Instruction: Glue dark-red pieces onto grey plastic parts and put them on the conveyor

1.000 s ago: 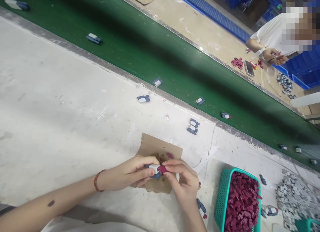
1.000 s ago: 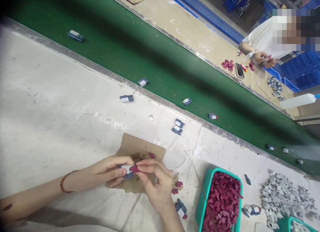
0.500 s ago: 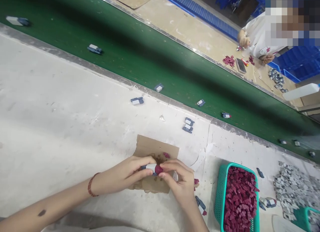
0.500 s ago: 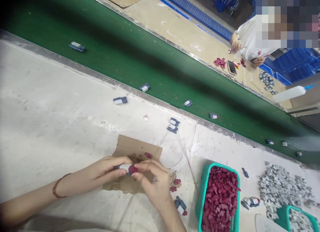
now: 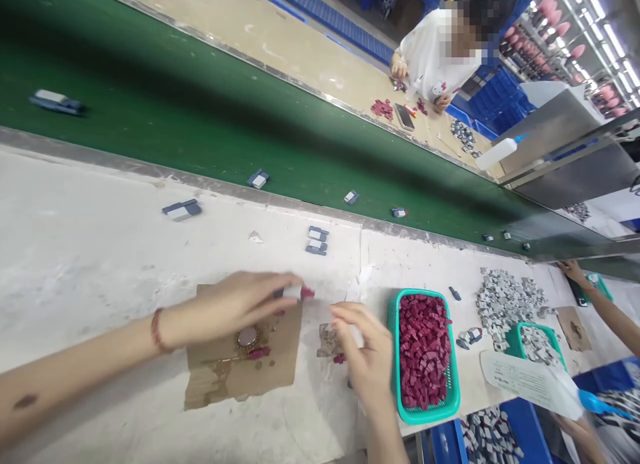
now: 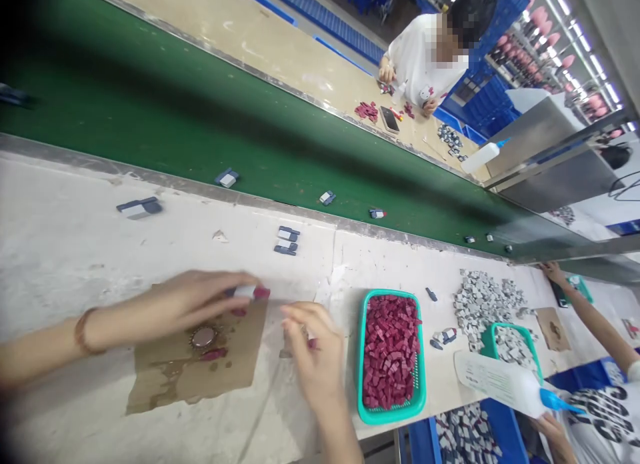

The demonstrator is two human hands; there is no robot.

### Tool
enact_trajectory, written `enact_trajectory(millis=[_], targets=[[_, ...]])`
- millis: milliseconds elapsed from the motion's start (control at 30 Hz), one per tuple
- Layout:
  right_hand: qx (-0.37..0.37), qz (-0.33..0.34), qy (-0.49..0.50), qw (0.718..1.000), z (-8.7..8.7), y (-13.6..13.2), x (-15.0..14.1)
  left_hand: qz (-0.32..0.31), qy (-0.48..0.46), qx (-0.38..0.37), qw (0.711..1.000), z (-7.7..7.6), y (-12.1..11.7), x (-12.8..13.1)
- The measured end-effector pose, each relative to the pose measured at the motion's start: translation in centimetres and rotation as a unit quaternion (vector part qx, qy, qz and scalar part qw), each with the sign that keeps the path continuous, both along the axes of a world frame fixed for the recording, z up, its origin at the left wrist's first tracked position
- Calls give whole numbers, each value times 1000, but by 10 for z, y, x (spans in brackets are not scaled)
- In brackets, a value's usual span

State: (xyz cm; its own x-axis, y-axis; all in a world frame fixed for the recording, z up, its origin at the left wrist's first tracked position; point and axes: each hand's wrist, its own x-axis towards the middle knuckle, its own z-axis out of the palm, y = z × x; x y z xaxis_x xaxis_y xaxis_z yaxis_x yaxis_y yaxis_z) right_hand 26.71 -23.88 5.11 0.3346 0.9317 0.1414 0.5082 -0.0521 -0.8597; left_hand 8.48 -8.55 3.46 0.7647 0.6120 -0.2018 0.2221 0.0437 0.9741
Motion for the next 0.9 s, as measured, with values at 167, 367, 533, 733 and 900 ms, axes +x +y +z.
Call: enact_trajectory(millis=[167, 367, 533, 733, 900], targets=[[-82, -206, -283, 933, 5, -33, 79, -17, 139, 321, 937, -16, 82, 49], [-123, -189, -365, 903, -18, -40, 113, 28, 177, 447, 876, -47, 152, 97], [-89, -216, -275, 932, -20, -43, 115, 38, 193, 470, 860, -50, 160, 87], [-58, -273, 45, 959, -6, -43, 103, -8, 186, 496, 848, -37, 144, 124], [-3, -320, 128, 939, 1, -55, 85, 63, 237, 479, 843, -31, 150, 153]])
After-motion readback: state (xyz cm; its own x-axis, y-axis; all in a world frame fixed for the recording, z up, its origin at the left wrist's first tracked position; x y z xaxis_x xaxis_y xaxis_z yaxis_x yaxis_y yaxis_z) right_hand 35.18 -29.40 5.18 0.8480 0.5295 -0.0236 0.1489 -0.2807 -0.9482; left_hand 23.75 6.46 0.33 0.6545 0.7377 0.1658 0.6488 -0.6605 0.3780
